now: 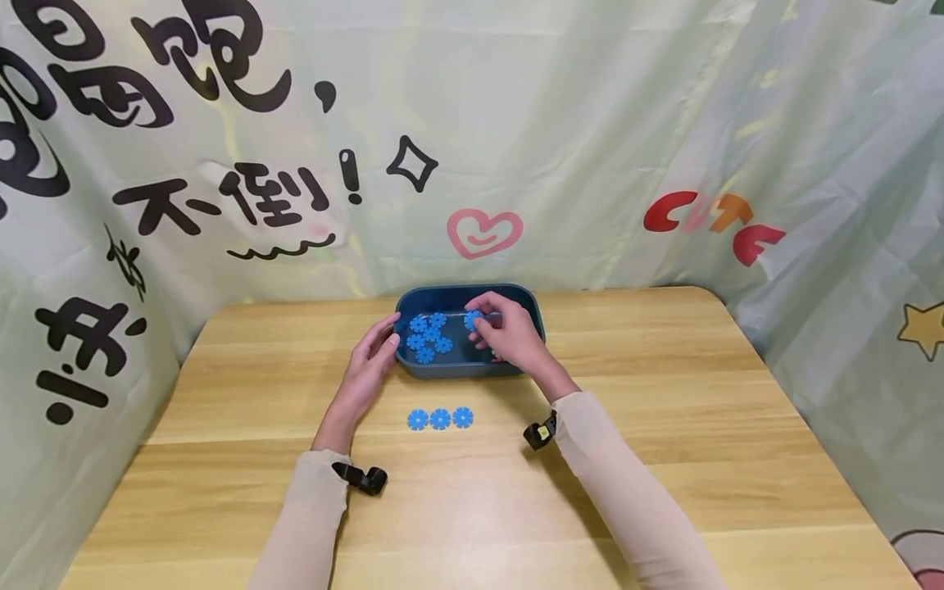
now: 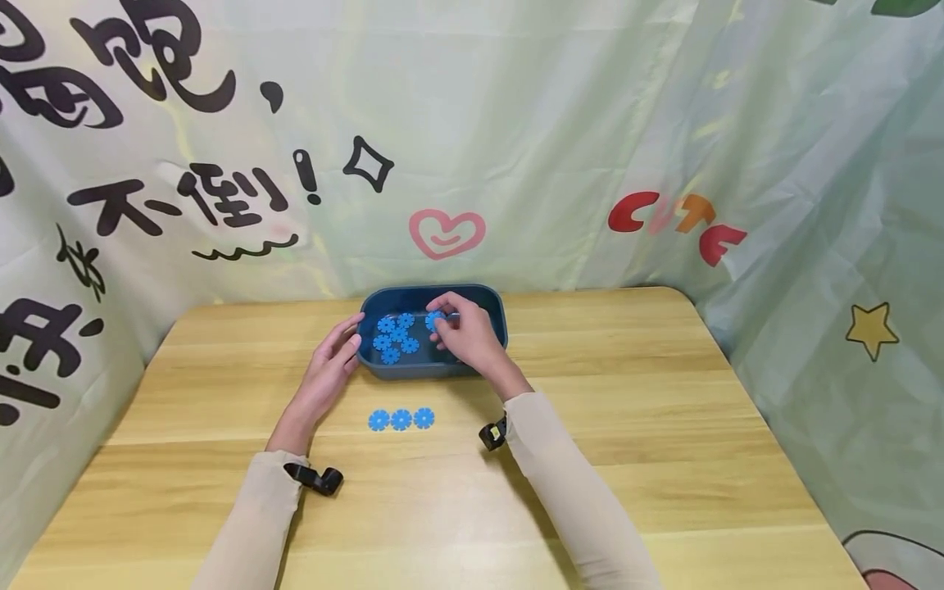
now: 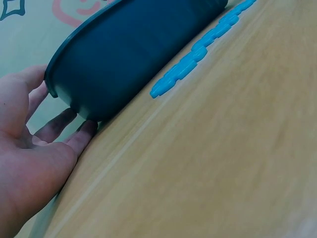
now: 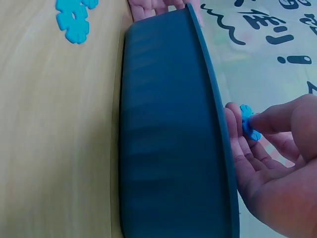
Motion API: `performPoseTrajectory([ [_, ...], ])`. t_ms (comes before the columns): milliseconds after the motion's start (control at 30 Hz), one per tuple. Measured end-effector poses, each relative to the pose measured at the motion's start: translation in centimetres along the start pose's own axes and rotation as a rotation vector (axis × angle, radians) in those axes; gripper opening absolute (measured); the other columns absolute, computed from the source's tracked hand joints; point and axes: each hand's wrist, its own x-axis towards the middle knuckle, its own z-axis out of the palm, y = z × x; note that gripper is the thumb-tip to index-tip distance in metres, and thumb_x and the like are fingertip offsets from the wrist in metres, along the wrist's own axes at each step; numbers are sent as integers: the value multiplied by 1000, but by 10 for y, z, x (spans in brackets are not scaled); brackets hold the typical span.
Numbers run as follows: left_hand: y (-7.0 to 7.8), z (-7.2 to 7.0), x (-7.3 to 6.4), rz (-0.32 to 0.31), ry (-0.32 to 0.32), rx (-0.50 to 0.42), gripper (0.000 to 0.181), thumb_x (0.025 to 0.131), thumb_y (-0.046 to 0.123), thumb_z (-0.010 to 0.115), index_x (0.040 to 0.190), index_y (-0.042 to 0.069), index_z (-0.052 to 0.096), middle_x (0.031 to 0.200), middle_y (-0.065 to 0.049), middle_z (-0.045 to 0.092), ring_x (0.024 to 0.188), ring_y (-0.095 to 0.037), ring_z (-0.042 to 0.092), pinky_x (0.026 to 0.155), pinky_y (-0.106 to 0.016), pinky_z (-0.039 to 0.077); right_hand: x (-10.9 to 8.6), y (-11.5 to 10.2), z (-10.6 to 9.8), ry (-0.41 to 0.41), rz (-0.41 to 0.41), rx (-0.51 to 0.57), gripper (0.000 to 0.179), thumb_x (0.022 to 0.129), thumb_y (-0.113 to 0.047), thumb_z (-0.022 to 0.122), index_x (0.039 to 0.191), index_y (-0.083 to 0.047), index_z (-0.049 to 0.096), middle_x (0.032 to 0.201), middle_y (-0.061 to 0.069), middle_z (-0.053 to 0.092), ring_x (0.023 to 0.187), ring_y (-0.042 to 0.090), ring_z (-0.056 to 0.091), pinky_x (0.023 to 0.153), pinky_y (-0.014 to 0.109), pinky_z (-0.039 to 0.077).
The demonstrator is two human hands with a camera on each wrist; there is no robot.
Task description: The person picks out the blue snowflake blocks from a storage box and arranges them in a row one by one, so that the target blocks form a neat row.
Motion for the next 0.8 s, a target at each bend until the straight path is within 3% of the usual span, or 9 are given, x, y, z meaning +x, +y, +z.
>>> performPoseTrajectory([
  [167, 0, 1, 1, -5, -7, 1, 51, 108, 28, 53, 156, 17, 42, 161, -8, 32, 147, -26, 31, 116, -42, 33, -11, 0, -4, 38, -29, -8, 19, 103, -6, 60, 121, -7, 64, 99, 10, 64, 77, 33, 71, 60, 58, 59],
  [433, 18, 7, -7, -6, -25, -5, 52, 108, 24, 52, 157, 9, 38, 162, -17, 27, 149, -34, 26, 117, -46, 31, -21, 3, -5, 60, -71, -36, 20, 102, -3, 59, 122, -3, 63, 101, 11, 62, 82, 43, 67, 60, 33, 60],
  [633, 26, 8, -10, 2, -21, 15, 53, 108, 23, 52, 157, 8, 38, 163, -17, 27, 149, -35, 26, 117, -47, 31, -28, 2, -6, 50, -72, -9, 19, 102, -1, 59, 121, -2, 63, 103, 13, 62, 83, 44, 66, 69, 33, 62],
  [800, 25, 7, -9, -4, -18, 0, 53, 108, 23, 53, 156, 9, 39, 162, -16, 29, 149, -33, 27, 117, -45, 31, -36, 1, -7, 43, -76, 9, 19, 102, -2, 59, 120, -3, 64, 98, 15, 64, 78, 37, 66, 65, 27, 58],
])
